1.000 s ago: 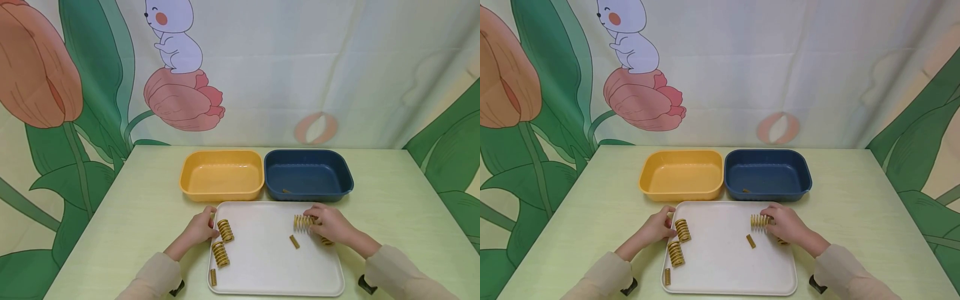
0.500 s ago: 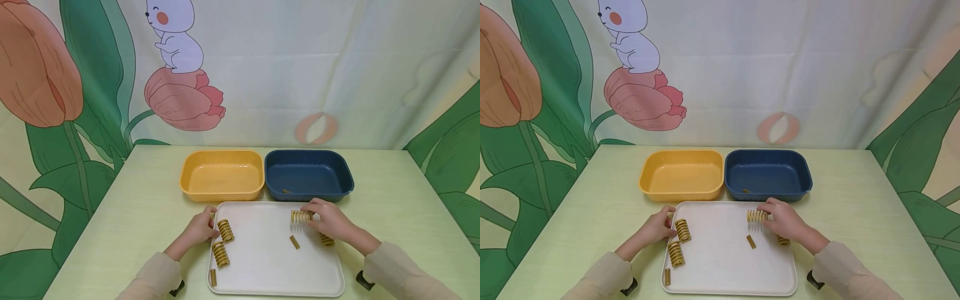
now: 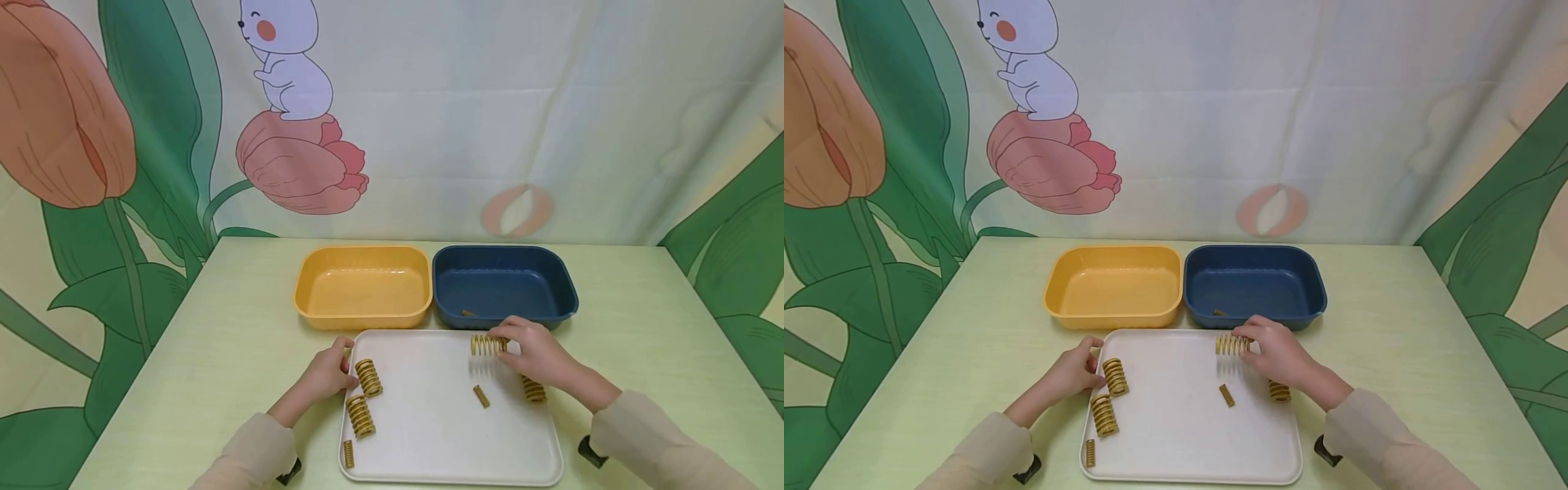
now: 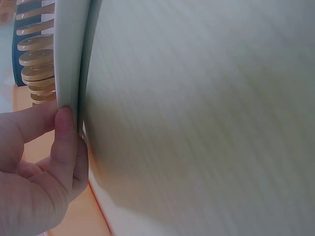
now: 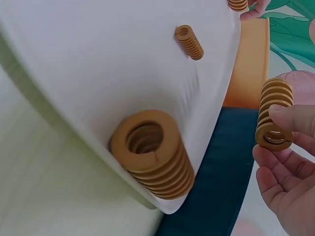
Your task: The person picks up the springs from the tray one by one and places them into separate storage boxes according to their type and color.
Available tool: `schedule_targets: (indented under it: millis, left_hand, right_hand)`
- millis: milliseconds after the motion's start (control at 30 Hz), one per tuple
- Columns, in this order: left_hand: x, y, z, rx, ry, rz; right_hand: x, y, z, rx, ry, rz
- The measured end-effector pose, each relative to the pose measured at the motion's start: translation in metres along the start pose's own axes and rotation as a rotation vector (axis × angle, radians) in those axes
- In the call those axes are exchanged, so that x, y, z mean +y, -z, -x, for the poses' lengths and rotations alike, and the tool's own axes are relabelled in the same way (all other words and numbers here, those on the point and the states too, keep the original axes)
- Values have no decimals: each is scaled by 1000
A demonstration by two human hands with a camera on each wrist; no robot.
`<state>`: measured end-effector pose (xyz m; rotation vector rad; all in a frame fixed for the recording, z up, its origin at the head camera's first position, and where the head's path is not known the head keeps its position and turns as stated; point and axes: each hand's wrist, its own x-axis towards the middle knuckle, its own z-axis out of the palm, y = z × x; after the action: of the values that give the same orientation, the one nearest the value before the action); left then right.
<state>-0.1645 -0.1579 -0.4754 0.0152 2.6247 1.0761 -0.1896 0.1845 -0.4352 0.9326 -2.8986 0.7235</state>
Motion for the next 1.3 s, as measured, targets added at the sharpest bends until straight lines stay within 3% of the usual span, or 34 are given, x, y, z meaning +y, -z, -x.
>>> schedule_targets:
  millis: [467, 733, 967, 1300]
  left_hand:
    - [1, 0, 0, -4, 2, 4]
    - [0, 0, 0, -4, 1, 10]
    - [-1, -1, 1, 19, -36, 12]
    - [0, 0, 1, 14, -26, 0]
  right_hand:
    - [-7, 7, -9, 76, 61, 22]
    - [-12, 10, -14, 80, 61, 33]
    - [-13, 11, -19, 90, 77, 30]
    - [-13, 12, -25, 110, 97, 17]
